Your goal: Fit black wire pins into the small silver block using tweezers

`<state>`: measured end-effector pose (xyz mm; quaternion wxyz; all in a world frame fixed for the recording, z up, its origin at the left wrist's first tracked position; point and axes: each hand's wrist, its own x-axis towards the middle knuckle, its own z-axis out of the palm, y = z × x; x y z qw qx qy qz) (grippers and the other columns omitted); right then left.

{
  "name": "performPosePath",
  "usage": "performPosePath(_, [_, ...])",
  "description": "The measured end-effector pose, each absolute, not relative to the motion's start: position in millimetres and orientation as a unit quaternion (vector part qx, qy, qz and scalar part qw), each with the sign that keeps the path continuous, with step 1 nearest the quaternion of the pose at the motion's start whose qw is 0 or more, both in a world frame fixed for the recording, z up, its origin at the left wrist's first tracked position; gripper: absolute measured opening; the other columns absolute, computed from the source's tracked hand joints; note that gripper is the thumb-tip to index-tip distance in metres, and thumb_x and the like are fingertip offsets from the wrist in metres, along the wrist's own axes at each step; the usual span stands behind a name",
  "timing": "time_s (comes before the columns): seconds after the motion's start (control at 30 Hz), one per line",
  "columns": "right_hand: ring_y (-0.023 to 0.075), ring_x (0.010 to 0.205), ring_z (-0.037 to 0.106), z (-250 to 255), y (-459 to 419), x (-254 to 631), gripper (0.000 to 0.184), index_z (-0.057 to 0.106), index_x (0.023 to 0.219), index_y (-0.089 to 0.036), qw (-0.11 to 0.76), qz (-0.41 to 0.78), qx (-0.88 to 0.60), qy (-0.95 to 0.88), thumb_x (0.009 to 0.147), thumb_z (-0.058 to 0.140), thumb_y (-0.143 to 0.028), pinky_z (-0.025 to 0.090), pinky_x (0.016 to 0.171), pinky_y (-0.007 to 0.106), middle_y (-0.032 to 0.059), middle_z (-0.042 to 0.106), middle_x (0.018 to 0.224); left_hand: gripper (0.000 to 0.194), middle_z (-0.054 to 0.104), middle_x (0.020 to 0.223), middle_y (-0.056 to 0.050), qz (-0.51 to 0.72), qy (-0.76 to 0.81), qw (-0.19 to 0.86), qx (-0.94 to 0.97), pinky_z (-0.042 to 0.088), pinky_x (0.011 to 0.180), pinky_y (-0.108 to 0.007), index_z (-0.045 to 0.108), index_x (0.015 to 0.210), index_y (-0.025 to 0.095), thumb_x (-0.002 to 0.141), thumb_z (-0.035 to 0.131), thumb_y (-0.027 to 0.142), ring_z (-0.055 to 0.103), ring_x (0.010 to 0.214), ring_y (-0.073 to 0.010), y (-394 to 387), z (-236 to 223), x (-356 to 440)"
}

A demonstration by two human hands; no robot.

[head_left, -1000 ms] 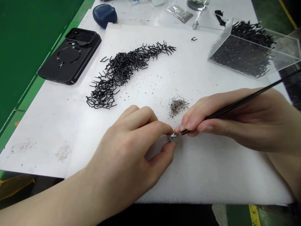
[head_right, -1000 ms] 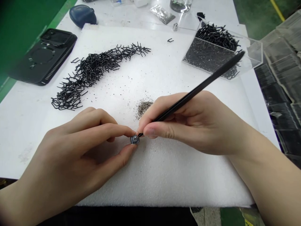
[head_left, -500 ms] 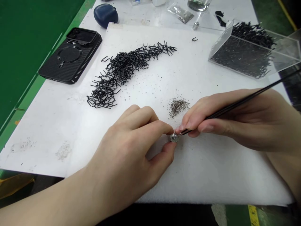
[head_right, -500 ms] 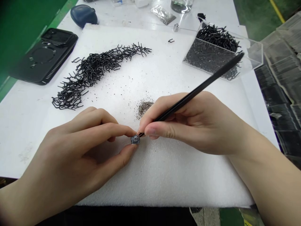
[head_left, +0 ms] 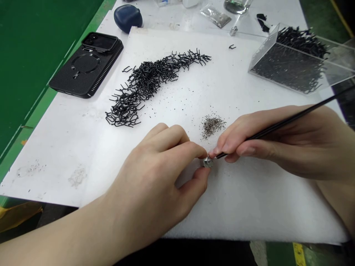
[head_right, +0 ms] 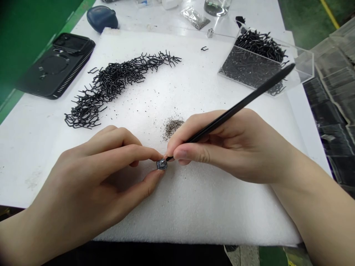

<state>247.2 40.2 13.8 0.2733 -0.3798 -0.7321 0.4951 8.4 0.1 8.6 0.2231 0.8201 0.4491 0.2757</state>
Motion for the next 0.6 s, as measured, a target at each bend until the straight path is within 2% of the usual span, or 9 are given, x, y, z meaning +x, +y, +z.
performPosePath(0.3, [0.0190,0.085,0.076,13.2,40.9,250.2,0.019,0.082,0.096,-0.033,0.277,0.497,-0.369,-0.735,0.087,0.078,-0.017,0.062,0.067,0.028,-0.0009,0.079,0.091,0.011,0.064,0.085,0.000,0.273,0.447,0.221,0.823,0.051,0.077,-0.018,0.079,0.096,0.020,0.089,0.072,0.015,0.059,0.081,-0.0099,1.0,8.5,8.6])
performPosePath(0.6, [0.0166,0.085,0.075,12.9,41.3,249.3,0.024,0.082,0.097,-0.032,0.273,0.515,-0.357,-0.730,0.086,0.077,-0.012,0.063,0.071,0.025,-0.0025,0.080,0.093,0.011,0.064,0.085,0.001,0.274,0.447,0.219,0.823,0.051,0.076,-0.018,0.079,0.095,0.020,0.090,0.071,0.015,0.059,0.081,-0.0096,0.6,8.9,8.9])
